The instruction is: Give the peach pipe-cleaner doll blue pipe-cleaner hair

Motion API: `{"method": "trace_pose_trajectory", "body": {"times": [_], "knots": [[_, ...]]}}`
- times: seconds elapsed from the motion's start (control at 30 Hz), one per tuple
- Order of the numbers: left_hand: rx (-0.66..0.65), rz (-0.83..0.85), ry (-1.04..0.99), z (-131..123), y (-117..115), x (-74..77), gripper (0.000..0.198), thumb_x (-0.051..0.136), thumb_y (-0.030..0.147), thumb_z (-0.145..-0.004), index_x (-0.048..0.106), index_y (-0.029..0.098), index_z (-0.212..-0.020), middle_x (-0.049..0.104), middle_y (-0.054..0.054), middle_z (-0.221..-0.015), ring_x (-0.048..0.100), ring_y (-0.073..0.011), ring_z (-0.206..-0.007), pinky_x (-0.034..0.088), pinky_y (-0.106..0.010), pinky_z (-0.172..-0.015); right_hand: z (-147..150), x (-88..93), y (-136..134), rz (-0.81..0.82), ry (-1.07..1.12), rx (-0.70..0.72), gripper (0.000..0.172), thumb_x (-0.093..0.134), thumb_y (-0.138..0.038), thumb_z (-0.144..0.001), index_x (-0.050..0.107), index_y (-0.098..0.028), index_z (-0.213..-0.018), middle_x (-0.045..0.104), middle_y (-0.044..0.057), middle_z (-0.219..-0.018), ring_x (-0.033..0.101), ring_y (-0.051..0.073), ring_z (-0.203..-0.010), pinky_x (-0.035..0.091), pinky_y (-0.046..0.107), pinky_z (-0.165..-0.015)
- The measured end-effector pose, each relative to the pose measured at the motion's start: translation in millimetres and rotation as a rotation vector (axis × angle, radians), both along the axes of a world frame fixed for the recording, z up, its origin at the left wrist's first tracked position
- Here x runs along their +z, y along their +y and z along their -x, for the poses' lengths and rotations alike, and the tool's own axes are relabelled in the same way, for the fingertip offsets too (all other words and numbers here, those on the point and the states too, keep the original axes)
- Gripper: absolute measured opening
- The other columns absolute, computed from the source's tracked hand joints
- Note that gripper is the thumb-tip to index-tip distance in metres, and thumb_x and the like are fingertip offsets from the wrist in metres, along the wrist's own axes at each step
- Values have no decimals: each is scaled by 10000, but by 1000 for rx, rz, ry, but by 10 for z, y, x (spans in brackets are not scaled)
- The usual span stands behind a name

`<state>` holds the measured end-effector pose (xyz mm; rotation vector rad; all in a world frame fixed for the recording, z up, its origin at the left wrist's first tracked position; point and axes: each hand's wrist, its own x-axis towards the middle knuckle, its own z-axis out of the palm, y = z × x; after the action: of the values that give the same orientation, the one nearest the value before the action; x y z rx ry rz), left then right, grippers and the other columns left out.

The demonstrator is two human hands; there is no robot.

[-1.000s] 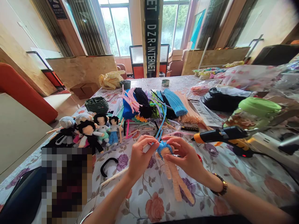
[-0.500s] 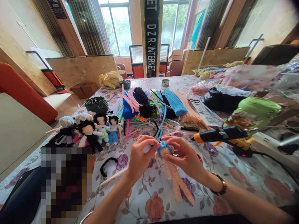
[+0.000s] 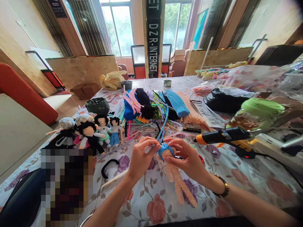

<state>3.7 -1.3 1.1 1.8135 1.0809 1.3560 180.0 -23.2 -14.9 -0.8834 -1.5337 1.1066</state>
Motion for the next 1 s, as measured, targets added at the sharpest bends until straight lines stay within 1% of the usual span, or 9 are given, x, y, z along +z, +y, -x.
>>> {"method": "trace_pose_trajectory", "body": {"times": [0.2, 0.57, 0.7, 0.83, 1.0], "knots": [[-32, 28, -51, -6, 8, -22, 136, 639, 296, -802, 661, 186, -725, 643, -46, -801, 584, -171, -801, 461, -298, -767, 0, 8, -2, -2, 2, -6, 275, 723, -281, -752, 557, -283, -972, 538, 41, -1255, 577, 210, -1123, 535, 267, -736], [-35, 23, -28, 3, 0, -3, 123, 643, 281, -798, 657, 186, -720, 644, -49, -796, 582, -174, -796, 464, -303, -758, -6, 15, -4, 6, 3, -5, 275, 723, -269, -756, 553, -289, -970, 539, 26, -1254, 575, 199, -1126, 524, 258, -744], [-37, 6, -12, 6, -8, 16, 116, 641, 264, -796, 657, 183, -714, 650, -54, -786, 589, -177, -788, 472, -308, -749, -3, 15, -3, -11, 4, -5, 271, 722, -281, -757, 550, -280, -966, 538, 41, -1249, 586, 203, -1105, 532, 264, -727], [-18, -40, 23, -4, -21, 32, 93, 658, 247, -782, 671, 186, -713, 656, -47, -771, 596, -174, -772, 477, -310, -743, 5, 15, -1, -21, 4, -7, 279, 723, -300, -752, 549, -272, -968, 543, 52, -1234, 594, 212, -1091, 543, 279, -726], [58, -76, 43, -24, -51, 36, 123, 639, 263, -803, 663, 193, -704, 665, -39, -782, 592, -168, -776, 468, -314, -763, 5, 16, 3, -17, 19, -1, 274, 719, -271, -759, 551, -289, -975, 539, 33, -1247, 586, 203, -1106, 540, 269, -738]]}}
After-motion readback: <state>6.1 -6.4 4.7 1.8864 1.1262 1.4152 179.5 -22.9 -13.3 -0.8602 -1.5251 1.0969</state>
